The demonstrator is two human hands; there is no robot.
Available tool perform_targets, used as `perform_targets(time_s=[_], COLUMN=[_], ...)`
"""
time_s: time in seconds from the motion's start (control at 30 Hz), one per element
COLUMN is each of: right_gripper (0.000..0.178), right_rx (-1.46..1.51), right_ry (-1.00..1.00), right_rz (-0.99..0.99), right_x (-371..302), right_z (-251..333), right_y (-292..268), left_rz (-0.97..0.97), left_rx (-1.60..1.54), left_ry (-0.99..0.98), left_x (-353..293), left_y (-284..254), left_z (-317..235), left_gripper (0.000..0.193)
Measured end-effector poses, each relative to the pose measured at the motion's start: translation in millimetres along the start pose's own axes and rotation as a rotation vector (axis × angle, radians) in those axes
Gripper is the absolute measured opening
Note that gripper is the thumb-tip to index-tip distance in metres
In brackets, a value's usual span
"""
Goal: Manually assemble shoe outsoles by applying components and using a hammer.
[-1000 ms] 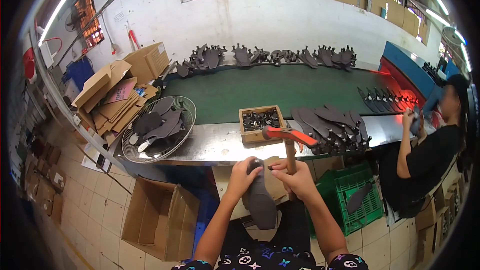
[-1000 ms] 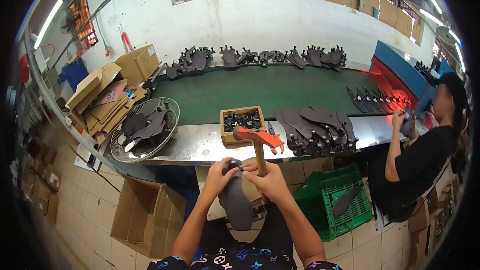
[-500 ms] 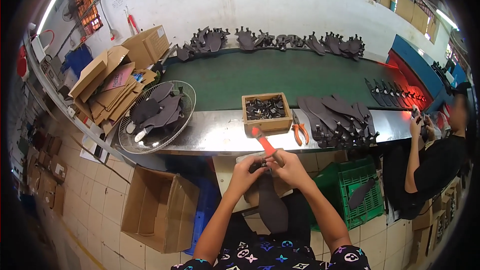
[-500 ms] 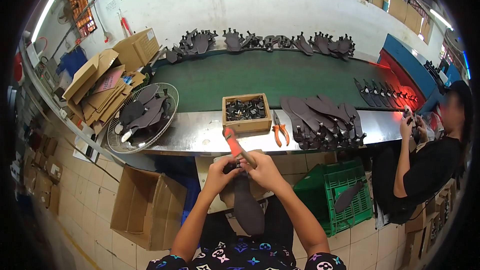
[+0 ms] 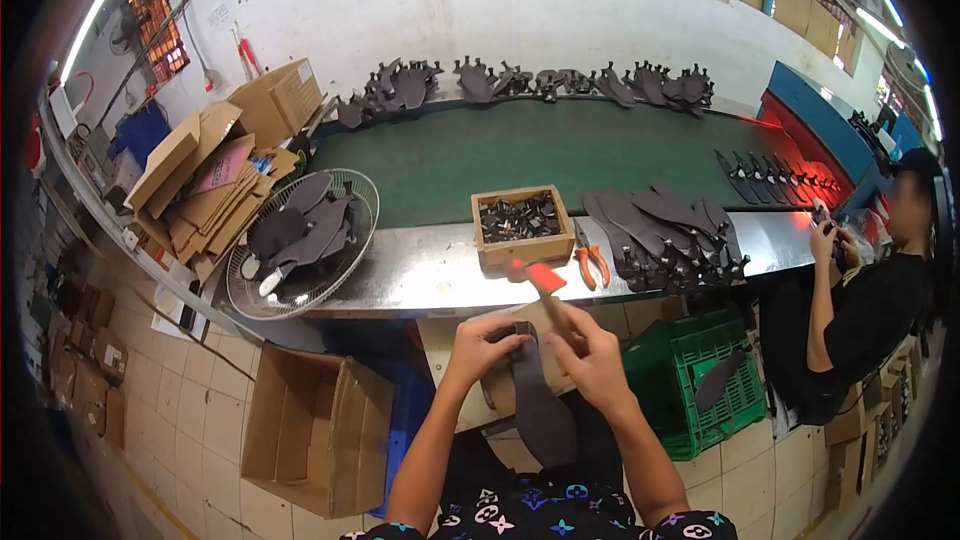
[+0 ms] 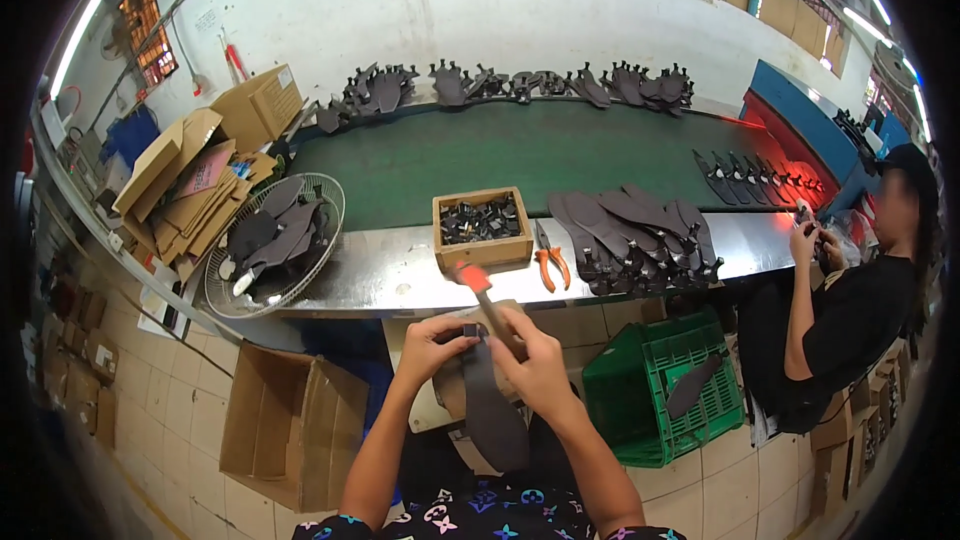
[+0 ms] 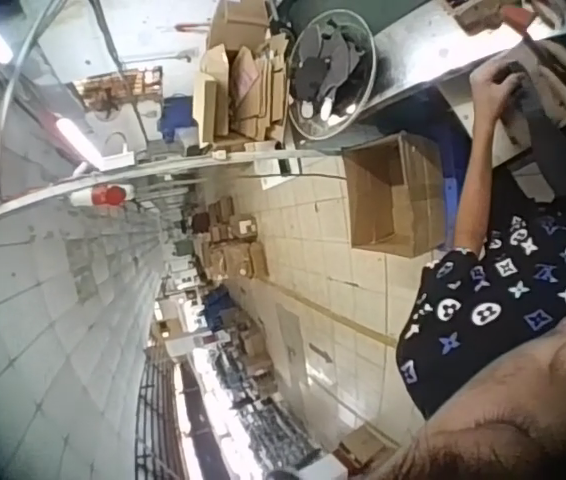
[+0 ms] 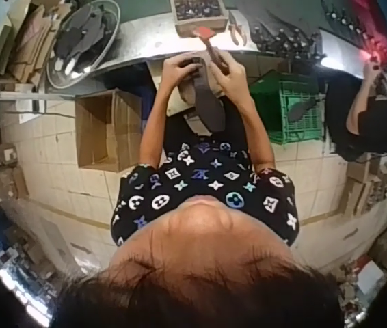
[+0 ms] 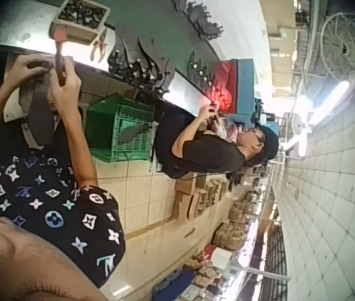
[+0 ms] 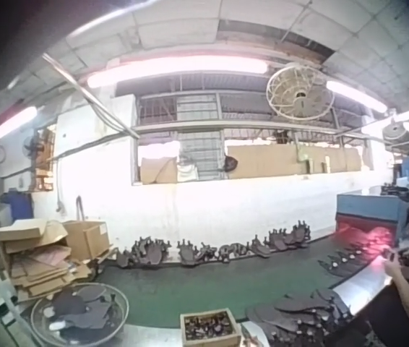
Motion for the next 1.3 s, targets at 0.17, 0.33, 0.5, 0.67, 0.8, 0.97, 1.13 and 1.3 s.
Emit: perform_targets(time_s=[0.17,0.33,0.5,0.67,0.8,0.97,1.13,1.3], right_gripper=[0.054,0.050,0.037,0.052,0.039,0.048,0.054,0.047], right_rx=[-0.116,-0.310,-0.324,-0.497,-0.187,-0.366,-0.371,-0.539], right_ry=[0.049,-0.093,-0.195,-0.161,-0.248,-0.146,-0.186,-0.188], right_rz=[-0.024,0.050,-0.124,0.176,-0.114,0.089,0.001,0.054], right_x=[-38,-42,-64,-34,-51,-53,-47,-35], right_z=[28,67,111,41,120,31,64,58], right_y=[-18,-19,-34,5,-27,2,-27,-23], left_rz=[0.040,0.069,0.058,0.148,0.166,0.305,0.073,0.245], left_rx=[-0.212,-0.131,0.266,0.543,0.524,0.612,0.703,0.090], left_ry=[-0.055,-0.070,0.074,-0.076,-0.091,-0.106,0.105,0.081], left_x=[0,-6,-13,-12,-12,-10,-15,-83], left_y=[8,-1,3,3,1,9,2,21], left_z=[-1,6,-15,6,2,-14,-30,-100], left_gripper=[0.019,0.033,0.090,0.116,0.103,0.068,0.036,0.021])
Point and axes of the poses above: each hand's wrist, its own x-axis towards the middle knuckle, its own y-axis out of the palm, z = x × y, the point moved 7 cm from there along x, towards the middle knuckle, and after that the axes turned 2 degrees about x, right-handed, at the moved point
